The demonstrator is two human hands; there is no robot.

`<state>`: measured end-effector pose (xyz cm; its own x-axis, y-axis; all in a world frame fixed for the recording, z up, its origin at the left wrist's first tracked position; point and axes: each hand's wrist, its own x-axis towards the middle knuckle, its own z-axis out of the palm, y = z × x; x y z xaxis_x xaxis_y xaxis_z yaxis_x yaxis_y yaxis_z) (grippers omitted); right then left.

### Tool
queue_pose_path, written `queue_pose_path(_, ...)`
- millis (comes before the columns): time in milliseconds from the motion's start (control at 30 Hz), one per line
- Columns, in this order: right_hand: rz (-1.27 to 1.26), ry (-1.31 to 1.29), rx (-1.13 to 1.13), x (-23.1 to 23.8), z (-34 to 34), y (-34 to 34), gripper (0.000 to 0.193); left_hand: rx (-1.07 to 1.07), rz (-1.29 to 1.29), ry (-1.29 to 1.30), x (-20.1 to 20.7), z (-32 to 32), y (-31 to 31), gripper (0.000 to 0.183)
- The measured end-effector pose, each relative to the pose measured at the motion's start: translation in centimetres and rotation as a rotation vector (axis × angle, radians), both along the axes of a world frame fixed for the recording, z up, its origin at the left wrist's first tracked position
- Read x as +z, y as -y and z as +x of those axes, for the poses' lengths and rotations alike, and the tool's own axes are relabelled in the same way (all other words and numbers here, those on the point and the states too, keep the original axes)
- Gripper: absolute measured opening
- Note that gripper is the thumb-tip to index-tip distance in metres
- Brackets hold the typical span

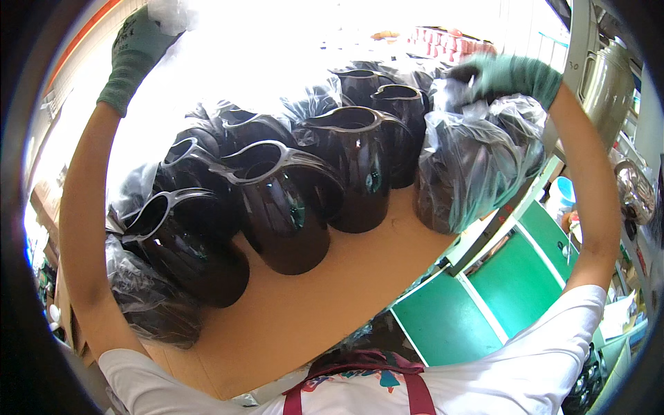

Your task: The person repeatedly picks up black kettles, inserts a small white circular gasket into the kettle opening, and places the assembled kettles on a green workbench. The person also handles a cardboard tray of wrapped kettles and bubble wrap.

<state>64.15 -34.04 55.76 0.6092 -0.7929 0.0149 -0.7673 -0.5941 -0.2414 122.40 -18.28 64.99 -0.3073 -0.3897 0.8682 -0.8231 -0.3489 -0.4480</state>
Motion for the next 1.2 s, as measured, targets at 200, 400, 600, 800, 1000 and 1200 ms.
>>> queue_pose_path(200,-0.483,0.017,0.172,-2.7,-5.8,2.6,0.043,-0.174,0.024,-0.012,-2.1,-10.8,1.8,0.055)
queue_pose_path(400,-0.507,-0.219,-0.256,0.8,-7.2,-0.9,0.057,-0.155,0.06,-0.003,-2.0,-12.2,1.9,0.052)
queue_pose_path(600,-0.532,0.009,-0.201,-4.9,-9.1,1.1,0.042,-0.092,0.186,0.01,-3.4,-16.7,2.3,0.054)
queue_pose_path(800,-0.752,0.339,-0.109,-2.1,-6.9,11.1,0.037,-0.455,0.375,-0.088,-4.8,-24.2,6.2,0.047)
queue_pose_path(1000,-0.638,0.843,0.449,2.4,1.7,7.4,0.029,-0.948,0.754,-0.272,-6.4,-34.3,12.4,0.04)
queue_pose_path(1200,-0.315,0.595,0.14,-1.1,-8.1,0.1,0.044,-0.868,0.826,-0.222,-9.7,-33.1,20.4,0.034)
